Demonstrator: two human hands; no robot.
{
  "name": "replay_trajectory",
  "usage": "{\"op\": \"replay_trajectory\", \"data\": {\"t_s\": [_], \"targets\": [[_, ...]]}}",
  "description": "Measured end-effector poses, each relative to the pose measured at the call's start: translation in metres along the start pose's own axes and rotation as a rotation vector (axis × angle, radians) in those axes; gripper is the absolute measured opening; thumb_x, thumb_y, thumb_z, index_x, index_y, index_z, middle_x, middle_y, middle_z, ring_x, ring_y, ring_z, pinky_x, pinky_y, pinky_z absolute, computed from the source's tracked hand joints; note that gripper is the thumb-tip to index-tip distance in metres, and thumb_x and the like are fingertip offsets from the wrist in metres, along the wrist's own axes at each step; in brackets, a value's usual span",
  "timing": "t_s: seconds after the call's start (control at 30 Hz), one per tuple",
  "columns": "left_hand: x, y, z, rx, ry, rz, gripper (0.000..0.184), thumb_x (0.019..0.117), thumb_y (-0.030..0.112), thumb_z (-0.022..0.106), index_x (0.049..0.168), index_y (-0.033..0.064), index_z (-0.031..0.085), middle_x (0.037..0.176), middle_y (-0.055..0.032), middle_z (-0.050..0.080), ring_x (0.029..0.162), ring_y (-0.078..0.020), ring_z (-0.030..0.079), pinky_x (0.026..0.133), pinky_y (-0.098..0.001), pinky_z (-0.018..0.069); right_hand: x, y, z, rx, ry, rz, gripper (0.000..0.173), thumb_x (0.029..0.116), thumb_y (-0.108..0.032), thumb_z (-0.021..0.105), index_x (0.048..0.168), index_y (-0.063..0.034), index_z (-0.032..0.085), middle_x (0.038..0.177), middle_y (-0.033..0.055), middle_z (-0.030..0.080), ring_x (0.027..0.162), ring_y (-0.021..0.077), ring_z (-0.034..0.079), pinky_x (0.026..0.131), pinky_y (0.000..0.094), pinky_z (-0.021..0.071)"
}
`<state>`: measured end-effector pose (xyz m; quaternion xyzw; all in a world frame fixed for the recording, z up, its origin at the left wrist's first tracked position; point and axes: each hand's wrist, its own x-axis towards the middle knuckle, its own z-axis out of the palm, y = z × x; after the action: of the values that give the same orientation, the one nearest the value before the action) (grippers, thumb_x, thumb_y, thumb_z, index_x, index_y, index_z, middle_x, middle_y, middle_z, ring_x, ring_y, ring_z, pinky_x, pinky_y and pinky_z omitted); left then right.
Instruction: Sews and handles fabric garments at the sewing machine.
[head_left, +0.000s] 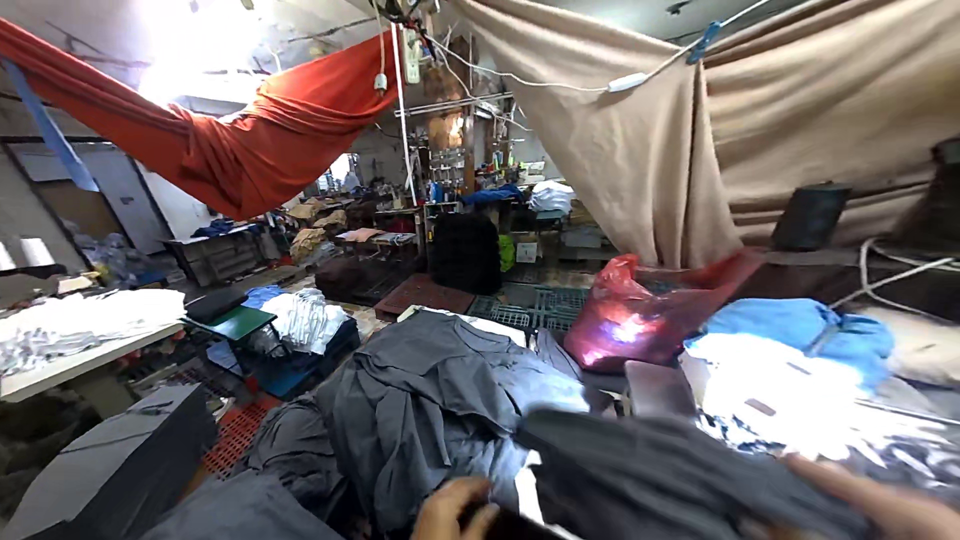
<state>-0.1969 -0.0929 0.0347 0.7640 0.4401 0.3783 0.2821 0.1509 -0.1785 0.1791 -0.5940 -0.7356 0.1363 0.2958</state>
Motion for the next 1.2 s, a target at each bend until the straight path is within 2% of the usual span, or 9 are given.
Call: {"op": "replay_trajectory", "data": {"t_s": [0.1, 0.2, 0.27, 0.4, 0.53, 0.67, 0.93, 1.1, 1.2], "targets": [[-0.004, -0.010, -0.018, -0.087, 0.238, -0.042, 0.036, 0.0975, 0.012, 0.067, 0.130, -0.0029, 0.066, 0.132, -0.0194, 0.066, 0.114, -0.0243, 0.069, 0.100, -0.0394, 0.0570, 0.094, -0.031, 0.006, -0.083, 0.394, -0.052, 0.053, 0.0812, -0.036, 0.086, 0.123, -0.0073, 0.067, 0.098, 0.0188, 0.071, 0.087, 0.0392, 0.069, 0.073, 0.0660, 0.0521], [-0.016, -0.022, -0.029, -0.077, 0.363, -0.068, 0.035, 0.0969, 0.010, 0.066, 0.129, -0.0040, 0.066, 0.139, -0.0216, 0.061, 0.118, -0.0259, 0.068, 0.100, -0.0393, 0.0572, 0.177, -0.039, 0.037, 0.053, 0.477, -0.185, 0.049, 0.0937, -0.029, 0.076, 0.134, -0.0048, 0.061, 0.123, 0.0226, 0.064, 0.110, 0.0402, 0.064, 0.093, 0.0624, 0.0511], [-0.026, -0.030, -0.032, -0.028, 0.403, -0.086, 0.035, 0.0958, 0.010, 0.067, 0.128, -0.0048, 0.067, 0.137, -0.0230, 0.063, 0.117, -0.0273, 0.068, 0.099, -0.0403, 0.0569, 0.198, -0.029, 0.064, 0.182, 0.455, -0.240, 0.041, 0.1009, -0.030, 0.065, 0.132, -0.0032, 0.062, 0.123, 0.0202, 0.065, 0.112, 0.0354, 0.064, 0.094, 0.0575, 0.0522], [-0.039, -0.055, -0.032, 0.083, 0.382, -0.117, 0.028, 0.0949, 0.011, 0.069, 0.119, -0.0035, 0.073, 0.127, -0.0217, 0.069, 0.119, -0.0305, 0.067, 0.102, -0.0450, 0.0546, 0.181, 0.018, 0.127, 0.183, 0.337, -0.133, 0.041, 0.1018, -0.036, 0.059, 0.124, -0.0040, 0.069, 0.122, 0.0173, 0.068, 0.119, 0.0352, 0.062, 0.104, 0.0590, 0.0469], [-0.027, -0.061, -0.023, 0.112, 0.318, -0.106, 0.021, 0.0941, 0.011, 0.071, 0.109, -0.0011, 0.078, 0.118, -0.0184, 0.074, 0.117, -0.0303, 0.069, 0.105, -0.0469, 0.0524, 0.135, 0.088, 0.201, 0.005, 0.258, -0.001, 0.052, 0.0965, -0.044, 0.062, 0.133, -0.0072, 0.066, 0.135, 0.0217, 0.063, 0.125, 0.0438, 0.058, 0.101, 0.0653, 0.0454], [0.008, -0.046, 0.007, 0.112, 0.276, -0.046, 0.015, 0.0920, 0.011, 0.073, 0.103, 0.0032, 0.081, 0.115, -0.0132, 0.076, 0.114, -0.0272, 0.071, 0.104, -0.0451, 0.0542, 0.077, 0.140, 0.247, -0.179, -0.137, 0.110, 0.062, 0.1043, -0.056, 0.042, 0.159, -0.0255, 0.042, 0.168, 0.0178, 0.024, 0.155, 0.0421, 0.022, 0.122, 0.0644, 0.0199], [0.144, -0.027, 0.062, 0.265, 0.305, 0.344, 0.014, 0.0917, 0.013, 0.072, 0.099, 0.0074, 0.082, 0.108, -0.0089, 0.078, 0.108, -0.0261, 0.072, 0.099, -0.0439, 0.0563, 0.063, 0.144, 0.262, -0.246, -0.048, 0.104, 0.058, 0.1044, -0.056, 0.036, 0.154, -0.0280, 0.050, 0.164, 0.0142, 0.037, 0.150, 0.0413, 0.035, 0.116, 0.0670, 0.0277], [0.228, -0.004, 0.082, 0.726, -0.266, 0.043, 0.035, 0.1040, 0.014, 0.053, 0.136, 0.0132, 0.066, 0.144, -0.0128, 0.058, 0.136, -0.0333, 0.052, 0.113, -0.0523, 0.0417, 0.058, 0.151, 0.272, -0.125, 0.229, 0.017, 0.055, 0.1004, -0.044, 0.050, 0.142, -0.0095, 0.061, 0.147, 0.0148, 0.059, 0.133, 0.0377, 0.057, 0.105, 0.0635, 0.0451], [0.248, 0.006, 0.080, 0.765, -0.330, 0.037, 0.028, 0.1041, 0.012, 0.053, 0.125, 0.0044, 0.070, 0.134, -0.0181, 0.063, 0.128, -0.0356, 0.059, 0.107, -0.0532, 0.0479, 0.057, 0.155, 0.269, -0.071, 0.394, -0.002, 0.053, 0.1008, -0.041, 0.047, 0.136, -0.0062, 0.065, 0.137, 0.0122, 0.066, 0.124, 0.0333, 0.065, 0.099, 0.0579, 0.0518]]}}
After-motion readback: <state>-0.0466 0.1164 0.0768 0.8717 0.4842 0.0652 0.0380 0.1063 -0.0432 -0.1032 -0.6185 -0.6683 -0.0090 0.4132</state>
